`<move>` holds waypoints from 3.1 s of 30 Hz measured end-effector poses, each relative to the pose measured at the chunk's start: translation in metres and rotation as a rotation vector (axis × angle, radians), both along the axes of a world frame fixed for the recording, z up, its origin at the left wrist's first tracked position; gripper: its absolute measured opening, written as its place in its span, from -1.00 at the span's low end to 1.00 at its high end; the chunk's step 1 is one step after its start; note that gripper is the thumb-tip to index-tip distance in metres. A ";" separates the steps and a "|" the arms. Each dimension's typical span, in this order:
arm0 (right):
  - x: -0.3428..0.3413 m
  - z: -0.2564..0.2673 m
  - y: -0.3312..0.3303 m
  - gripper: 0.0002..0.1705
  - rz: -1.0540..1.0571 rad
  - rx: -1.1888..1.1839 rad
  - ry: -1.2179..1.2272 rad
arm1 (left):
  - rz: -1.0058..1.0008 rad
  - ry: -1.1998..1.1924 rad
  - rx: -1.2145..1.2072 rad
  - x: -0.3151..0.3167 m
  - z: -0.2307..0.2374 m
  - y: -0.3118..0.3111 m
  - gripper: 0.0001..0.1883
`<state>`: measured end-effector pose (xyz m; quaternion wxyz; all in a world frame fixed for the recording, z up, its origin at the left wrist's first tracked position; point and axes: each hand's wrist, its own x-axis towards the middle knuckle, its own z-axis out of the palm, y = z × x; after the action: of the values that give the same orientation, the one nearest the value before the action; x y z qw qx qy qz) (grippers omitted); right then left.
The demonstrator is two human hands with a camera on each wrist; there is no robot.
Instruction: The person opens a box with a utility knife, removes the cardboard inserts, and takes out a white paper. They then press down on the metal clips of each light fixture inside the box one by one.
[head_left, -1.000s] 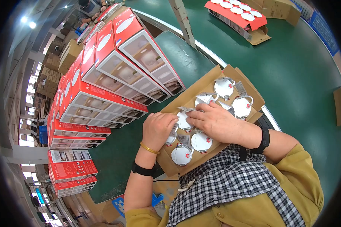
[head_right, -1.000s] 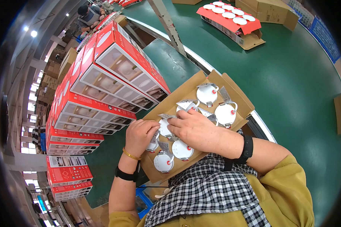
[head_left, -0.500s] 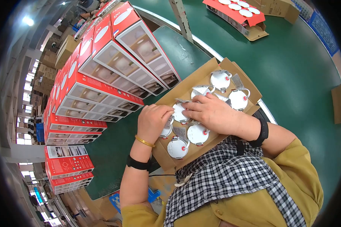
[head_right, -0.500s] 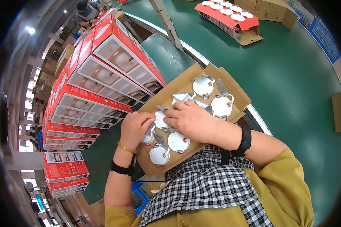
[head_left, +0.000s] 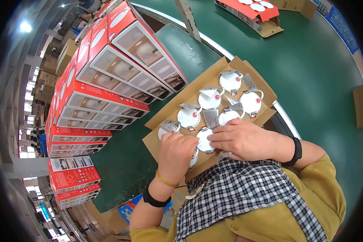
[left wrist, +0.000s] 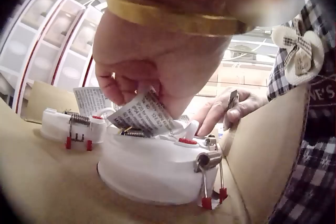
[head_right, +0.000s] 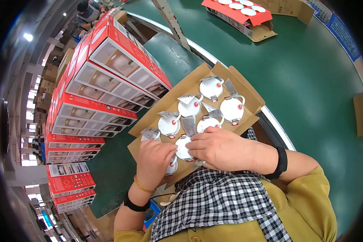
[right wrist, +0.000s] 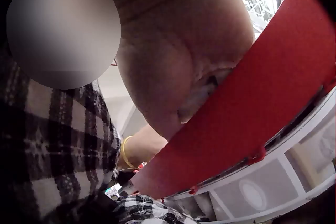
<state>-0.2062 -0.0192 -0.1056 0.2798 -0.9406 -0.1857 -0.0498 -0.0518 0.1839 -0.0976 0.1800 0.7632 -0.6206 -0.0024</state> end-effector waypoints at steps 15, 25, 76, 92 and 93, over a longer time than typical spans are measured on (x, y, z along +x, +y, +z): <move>-0.001 -0.004 0.000 -0.47 0.004 0.004 -0.010 | 0.027 0.077 -0.063 0.000 -0.008 0.002 -0.93; 0.034 0.006 -0.051 -0.59 -0.184 -0.155 -0.181 | -0.012 0.014 -0.067 0.038 0.050 -0.062 -0.90; -0.043 -0.006 -0.036 -0.48 -0.190 -0.062 -0.085 | -0.024 0.028 0.032 -0.018 0.002 -0.082 -0.90; -0.043 -0.013 -0.037 -0.55 -0.195 -0.052 -0.123 | -0.069 0.053 -0.040 -0.012 -0.010 -0.080 -0.91; -0.043 -0.013 -0.037 -0.55 -0.197 -0.052 -0.120 | -0.071 0.053 -0.039 -0.012 -0.011 -0.080 -0.91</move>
<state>-0.2493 -0.0566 -0.1184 0.2374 -0.9566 -0.1102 -0.1284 -0.0635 0.1036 -0.1082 0.2112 0.7366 -0.6422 -0.0168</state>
